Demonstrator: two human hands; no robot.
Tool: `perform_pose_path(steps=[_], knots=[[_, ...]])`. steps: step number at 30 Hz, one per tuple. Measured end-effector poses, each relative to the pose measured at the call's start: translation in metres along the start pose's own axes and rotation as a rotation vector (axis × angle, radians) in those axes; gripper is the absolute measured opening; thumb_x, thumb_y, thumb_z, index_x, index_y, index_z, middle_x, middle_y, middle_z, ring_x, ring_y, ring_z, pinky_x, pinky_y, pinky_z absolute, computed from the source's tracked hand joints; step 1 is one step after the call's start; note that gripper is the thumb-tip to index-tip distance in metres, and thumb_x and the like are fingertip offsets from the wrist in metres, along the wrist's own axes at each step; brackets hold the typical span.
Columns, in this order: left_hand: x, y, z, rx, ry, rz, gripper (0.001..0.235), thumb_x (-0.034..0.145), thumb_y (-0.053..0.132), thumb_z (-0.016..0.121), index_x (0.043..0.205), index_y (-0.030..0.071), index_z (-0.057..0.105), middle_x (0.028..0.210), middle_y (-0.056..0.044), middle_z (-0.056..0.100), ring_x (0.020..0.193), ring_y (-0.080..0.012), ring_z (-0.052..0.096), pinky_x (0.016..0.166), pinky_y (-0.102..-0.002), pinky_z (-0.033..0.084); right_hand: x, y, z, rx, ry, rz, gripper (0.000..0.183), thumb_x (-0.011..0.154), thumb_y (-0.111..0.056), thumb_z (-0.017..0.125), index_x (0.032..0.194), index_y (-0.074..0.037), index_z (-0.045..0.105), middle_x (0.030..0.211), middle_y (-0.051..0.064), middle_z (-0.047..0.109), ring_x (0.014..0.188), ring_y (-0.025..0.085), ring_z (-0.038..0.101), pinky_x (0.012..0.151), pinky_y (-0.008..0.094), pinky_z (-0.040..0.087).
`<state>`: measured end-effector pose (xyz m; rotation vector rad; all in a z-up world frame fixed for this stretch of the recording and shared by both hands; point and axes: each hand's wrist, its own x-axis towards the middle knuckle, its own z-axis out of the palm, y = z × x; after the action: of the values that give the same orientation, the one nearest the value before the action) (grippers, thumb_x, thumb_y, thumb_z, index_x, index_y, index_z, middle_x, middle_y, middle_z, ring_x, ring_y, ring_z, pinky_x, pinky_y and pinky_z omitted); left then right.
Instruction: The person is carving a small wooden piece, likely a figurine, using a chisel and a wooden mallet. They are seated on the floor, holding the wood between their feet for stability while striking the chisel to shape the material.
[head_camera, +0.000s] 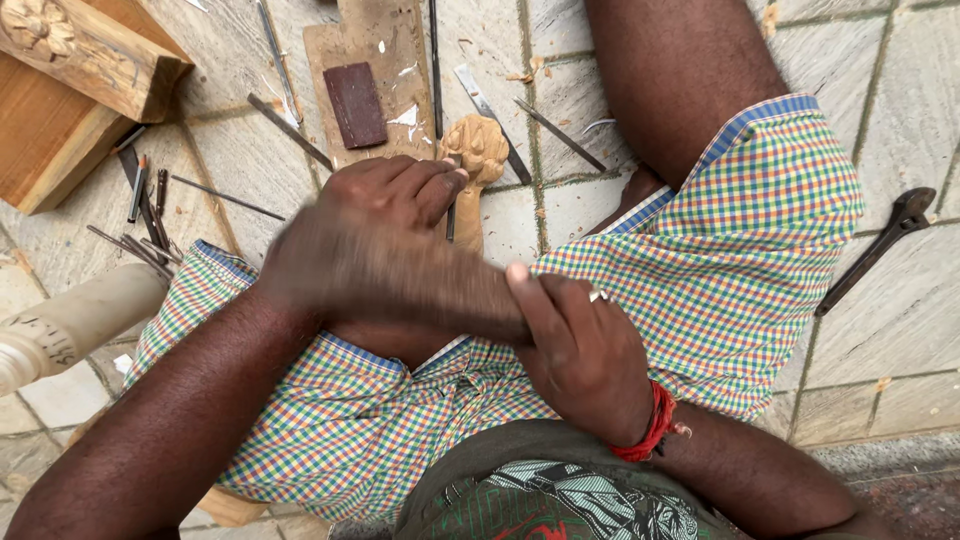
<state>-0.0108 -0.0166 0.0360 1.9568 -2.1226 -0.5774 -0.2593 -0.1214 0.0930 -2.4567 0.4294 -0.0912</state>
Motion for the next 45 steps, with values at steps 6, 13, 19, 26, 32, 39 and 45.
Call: perform_pose_path(steps=[6,13,19,26,32,39,45], knots=[[0.008,-0.006,0.018,-0.022,0.06,-0.037,0.043,0.092,0.03,0.067,0.128,0.007,0.065,0.124,-0.009,0.072,0.114,-0.0245,0.068,0.088,-0.04,0.058,0.002,0.004,0.0,-0.013,0.006,0.053,0.089,0.072,-0.004,0.082,0.153,-0.006,0.043,0.111,0.014,0.061,0.079,0.028,0.06,0.065,0.042,0.049],[0.005,-0.011,0.025,-0.111,0.128,-0.035,0.033,0.092,0.023,0.071,0.119,0.004,0.069,0.114,-0.011,0.074,0.104,-0.026,0.072,0.083,-0.038,0.06,0.003,0.006,-0.001,0.042,-0.003,0.067,0.084,0.079,-0.007,0.084,0.152,-0.003,0.045,0.107,0.014,0.061,0.076,0.026,0.061,0.062,0.04,0.048],[-0.007,-0.025,0.022,-0.12,0.351,-0.118,0.008,0.108,0.019,0.071,0.104,0.013,0.074,0.106,-0.004,0.078,0.095,-0.018,0.077,0.074,-0.03,0.065,-0.003,0.004,0.001,0.096,-0.092,-0.082,0.084,0.07,-0.01,0.085,0.146,-0.007,0.05,0.106,0.013,0.065,0.07,0.023,0.062,0.057,0.039,0.049],[-0.013,-0.033,0.025,0.046,0.246,0.025,0.005,0.103,0.019,0.072,0.104,0.015,0.075,0.107,0.001,0.08,0.087,-0.0136,0.077,0.066,-0.028,0.063,0.0,0.005,0.005,0.168,-0.164,-0.111,0.089,0.068,-0.014,0.088,0.148,-0.007,0.048,0.107,0.014,0.066,0.068,0.02,0.063,0.055,0.037,0.05],[-0.01,-0.03,0.013,0.058,0.217,0.035,0.008,0.098,0.013,0.072,0.105,0.014,0.075,0.11,0.001,0.079,0.093,-0.0148,0.077,0.072,-0.03,0.063,-0.003,0.001,0.005,0.142,-0.121,-0.106,0.087,0.071,-0.014,0.089,0.148,-0.009,0.048,0.106,0.012,0.064,0.069,0.018,0.063,0.054,0.035,0.049],[-0.01,-0.033,0.018,0.056,0.2,0.051,0.012,0.095,0.013,0.073,0.106,0.015,0.074,0.11,0.001,0.079,0.096,-0.0155,0.077,0.072,-0.03,0.063,0.0,-0.004,-0.002,0.145,-0.126,-0.102,0.086,0.07,-0.011,0.087,0.147,-0.007,0.048,0.109,0.013,0.065,0.07,0.018,0.064,0.053,0.035,0.049],[-0.004,-0.041,0.023,0.107,0.157,0.07,0.012,0.1,0.01,0.075,0.109,0.017,0.073,0.11,0.001,0.078,0.096,-0.0152,0.075,0.072,-0.029,0.064,0.002,-0.01,-0.011,0.139,-0.071,-0.136,0.085,0.071,-0.01,0.085,0.147,-0.008,0.048,0.114,0.015,0.064,0.079,0.022,0.066,0.06,0.038,0.051]])
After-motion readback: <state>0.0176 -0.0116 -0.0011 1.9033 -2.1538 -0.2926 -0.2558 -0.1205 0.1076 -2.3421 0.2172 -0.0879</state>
